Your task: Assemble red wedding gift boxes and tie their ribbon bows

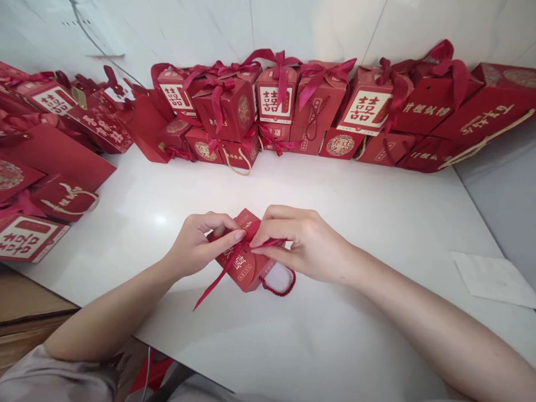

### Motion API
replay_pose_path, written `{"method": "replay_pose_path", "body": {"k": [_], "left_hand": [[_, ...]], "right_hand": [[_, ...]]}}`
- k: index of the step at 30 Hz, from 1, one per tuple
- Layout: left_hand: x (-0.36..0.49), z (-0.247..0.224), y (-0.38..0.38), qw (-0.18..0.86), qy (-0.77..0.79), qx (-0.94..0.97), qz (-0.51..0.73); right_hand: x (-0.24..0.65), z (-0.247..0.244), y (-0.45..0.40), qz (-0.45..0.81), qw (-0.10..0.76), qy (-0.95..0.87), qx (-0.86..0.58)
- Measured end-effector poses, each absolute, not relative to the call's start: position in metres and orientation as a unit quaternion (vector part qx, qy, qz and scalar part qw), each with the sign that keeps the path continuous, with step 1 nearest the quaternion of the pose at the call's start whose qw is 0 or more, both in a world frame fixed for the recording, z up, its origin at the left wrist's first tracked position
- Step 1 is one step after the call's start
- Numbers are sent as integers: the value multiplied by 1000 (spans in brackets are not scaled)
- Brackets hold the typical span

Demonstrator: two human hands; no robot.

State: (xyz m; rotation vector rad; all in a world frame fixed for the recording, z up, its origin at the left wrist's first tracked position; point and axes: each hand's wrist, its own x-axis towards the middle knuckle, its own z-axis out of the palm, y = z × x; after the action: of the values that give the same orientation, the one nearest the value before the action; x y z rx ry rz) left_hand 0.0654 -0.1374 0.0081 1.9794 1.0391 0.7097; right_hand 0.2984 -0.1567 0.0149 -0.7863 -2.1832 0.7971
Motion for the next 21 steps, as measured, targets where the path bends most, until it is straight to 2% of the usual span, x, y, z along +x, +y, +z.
{"method": "replay_pose_path", "body": {"k": [8,14,21], "left_hand": [[68,7,-137,324,402,810,277],[68,9,-137,298,416,818,264],[69,10,-139,271,410,833,254]], "right_hand": [[297,23,-161,227,262,-914,-210],[301,33,-165,352,216,-895,-168],[297,33,-179,474,54,-869,-130]]}}
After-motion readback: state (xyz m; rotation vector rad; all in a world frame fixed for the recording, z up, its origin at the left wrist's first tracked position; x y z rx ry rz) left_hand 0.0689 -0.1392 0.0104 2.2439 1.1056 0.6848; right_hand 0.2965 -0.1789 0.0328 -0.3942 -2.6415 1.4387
